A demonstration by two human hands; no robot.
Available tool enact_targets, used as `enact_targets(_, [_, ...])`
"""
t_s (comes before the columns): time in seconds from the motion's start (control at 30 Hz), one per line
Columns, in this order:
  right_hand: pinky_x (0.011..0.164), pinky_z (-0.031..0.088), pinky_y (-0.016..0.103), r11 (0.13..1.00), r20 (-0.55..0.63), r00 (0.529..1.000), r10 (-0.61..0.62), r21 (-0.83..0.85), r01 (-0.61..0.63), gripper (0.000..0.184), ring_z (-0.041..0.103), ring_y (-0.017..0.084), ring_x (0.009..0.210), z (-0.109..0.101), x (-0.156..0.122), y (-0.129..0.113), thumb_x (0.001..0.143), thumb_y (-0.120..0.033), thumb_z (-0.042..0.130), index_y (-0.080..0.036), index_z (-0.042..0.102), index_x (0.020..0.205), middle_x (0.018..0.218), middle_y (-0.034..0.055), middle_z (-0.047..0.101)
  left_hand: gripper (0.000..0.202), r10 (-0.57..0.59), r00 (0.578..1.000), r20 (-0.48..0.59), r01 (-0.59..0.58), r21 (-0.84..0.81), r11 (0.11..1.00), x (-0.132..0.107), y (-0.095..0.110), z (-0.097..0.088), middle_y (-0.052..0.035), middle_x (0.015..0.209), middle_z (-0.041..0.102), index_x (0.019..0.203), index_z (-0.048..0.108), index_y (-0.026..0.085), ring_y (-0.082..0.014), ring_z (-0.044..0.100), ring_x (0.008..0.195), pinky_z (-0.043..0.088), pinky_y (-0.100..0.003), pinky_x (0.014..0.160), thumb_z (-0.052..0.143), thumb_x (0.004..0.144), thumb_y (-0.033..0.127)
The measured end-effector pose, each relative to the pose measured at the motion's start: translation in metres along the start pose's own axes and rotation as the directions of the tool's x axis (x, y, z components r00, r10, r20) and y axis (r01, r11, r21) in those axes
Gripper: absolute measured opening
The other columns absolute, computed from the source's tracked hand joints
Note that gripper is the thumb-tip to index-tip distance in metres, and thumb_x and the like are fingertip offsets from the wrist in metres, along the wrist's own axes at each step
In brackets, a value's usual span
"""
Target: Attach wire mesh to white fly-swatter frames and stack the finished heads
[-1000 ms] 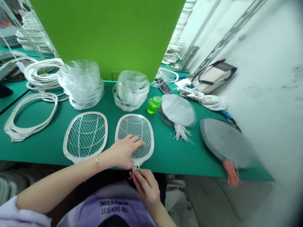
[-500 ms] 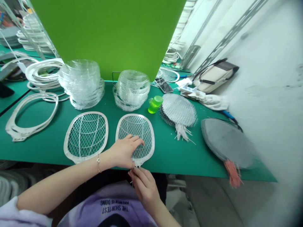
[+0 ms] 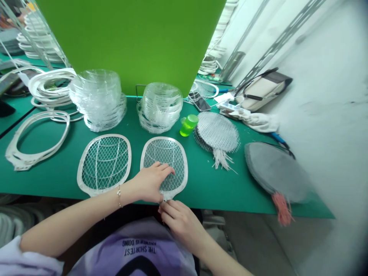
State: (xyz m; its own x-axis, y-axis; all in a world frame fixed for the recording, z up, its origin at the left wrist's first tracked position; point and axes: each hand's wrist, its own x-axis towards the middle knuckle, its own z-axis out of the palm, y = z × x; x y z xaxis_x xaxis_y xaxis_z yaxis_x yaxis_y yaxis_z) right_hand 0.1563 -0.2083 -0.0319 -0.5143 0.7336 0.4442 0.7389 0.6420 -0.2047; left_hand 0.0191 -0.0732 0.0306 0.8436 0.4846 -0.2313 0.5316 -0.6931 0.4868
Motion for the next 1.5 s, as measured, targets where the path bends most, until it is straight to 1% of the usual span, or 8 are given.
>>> enact_targets(0.13, [0.066, 0.049, 0.032, 0.999, 0.002, 0.999, 0.053, -0.006, -0.053, 0.020, 0.064, 0.018, 0.082, -0.006, -0.007, -0.002, 0.099, -0.016, 0.048, -0.015, 0.068, 0.097, 0.094, 0.0081, 0.073, 0.073, 0.024, 1.000, -0.001, -0.024, -0.009, 1.000, -0.002, -0.003, -0.001, -0.0065, 0.131, 0.060, 0.134, 0.047, 0.019, -0.0303, 0.052, 0.116, 0.053, -0.039, 0.087, 0.072, 0.066, 0.021])
enact_targets(0.23, [0.087, 0.053, 0.037, 0.998, -0.126, 0.990, 0.061, 0.031, -0.057, 0.031, 0.065, 0.022, 0.108, 0.002, -0.029, -0.006, 0.098, -0.027, 0.045, -0.012, 0.065, 0.117, 0.111, 0.0128, 0.073, 0.076, 0.049, 0.999, -0.002, -0.049, -0.035, 0.998, -0.004, -0.005, -0.001, -0.0078, 0.133, 0.059, 0.139, 0.045, 0.018, -0.0317, 0.053, 0.118, 0.052, -0.041, 0.092, 0.072, 0.068, 0.026])
enact_targets(0.37, [0.100, 0.050, 0.036, 0.986, -0.298, 0.950, 0.093, -0.106, -0.129, 0.030, 0.063, 0.021, 0.119, 0.026, -0.048, -0.003, 0.093, -0.011, 0.053, -0.013, 0.065, 0.120, 0.112, 0.0112, 0.075, 0.071, 0.052, 0.998, -0.018, -0.053, -0.032, 0.998, -0.004, -0.005, -0.001, -0.0082, 0.132, 0.060, 0.138, 0.047, 0.018, -0.0320, 0.054, 0.118, 0.049, -0.043, 0.098, 0.067, 0.070, 0.024])
enact_targets(0.53, [0.092, 0.057, 0.034, 0.997, -0.334, 0.942, 0.028, -0.060, -0.051, 0.030, 0.067, 0.020, 0.113, 0.039, -0.046, 0.002, 0.096, -0.009, 0.055, -0.014, 0.066, 0.123, 0.108, 0.0098, 0.077, 0.074, 0.042, 0.999, -0.014, -0.042, -0.036, 0.998, -0.004, -0.005, -0.001, -0.0077, 0.131, 0.061, 0.139, 0.047, 0.020, -0.0325, 0.054, 0.118, 0.051, -0.042, 0.092, 0.066, 0.068, 0.022])
enact_targets(0.7, [0.088, 0.063, 0.037, 0.984, -0.332, 0.931, 0.151, 0.138, -0.110, 0.039, 0.066, 0.024, 0.115, 0.025, -0.045, 0.003, 0.091, -0.001, 0.059, -0.008, 0.060, 0.129, 0.112, 0.0148, 0.074, 0.080, 0.068, 0.997, -0.027, -0.069, -0.018, 0.997, -0.004, -0.005, 0.003, -0.0087, 0.132, 0.060, 0.143, 0.043, 0.020, -0.0328, 0.054, 0.119, 0.047, -0.045, 0.101, 0.072, 0.069, 0.027])
enact_targets(1.03, [0.077, 0.064, 0.035, 0.915, -0.381, 0.838, 0.390, 0.264, -0.306, 0.025, 0.072, 0.020, 0.089, 0.012, -0.028, -0.013, 0.089, 0.000, 0.061, -0.015, 0.068, 0.108, 0.094, 0.0100, 0.074, 0.085, 0.010, 1.000, -0.017, -0.010, -0.016, 1.000, -0.002, -0.001, 0.001, -0.0072, 0.132, 0.060, 0.142, 0.042, 0.024, -0.0320, 0.054, 0.119, 0.050, -0.043, 0.096, 0.083, 0.067, 0.029])
enact_targets(1.23, [0.079, 0.065, 0.035, 0.950, -0.378, 0.880, 0.287, 0.234, -0.209, 0.029, 0.073, 0.020, 0.091, 0.021, -0.036, -0.009, 0.089, -0.002, 0.062, -0.015, 0.067, 0.115, 0.097, 0.0101, 0.076, 0.086, -0.060, 0.998, 0.002, 0.061, -0.025, 0.998, 0.001, 0.005, 0.000, -0.0072, 0.134, 0.059, 0.141, 0.043, 0.024, -0.0319, 0.052, 0.122, 0.054, -0.041, 0.088, 0.084, 0.065, 0.025])
enact_targets(1.5, [0.078, 0.064, 0.035, 0.961, -0.409, 0.881, 0.239, 0.229, -0.155, 0.035, 0.072, 0.020, 0.095, 0.027, -0.036, -0.001, 0.093, -0.006, 0.060, -0.017, 0.065, 0.126, 0.100, 0.0099, 0.076, 0.088, -0.050, 0.999, -0.016, 0.049, -0.032, 0.998, 0.001, 0.005, 0.001, -0.0073, 0.132, 0.059, 0.142, 0.042, 0.023, -0.0314, 0.052, 0.120, 0.053, -0.042, 0.091, 0.081, 0.063, 0.022])
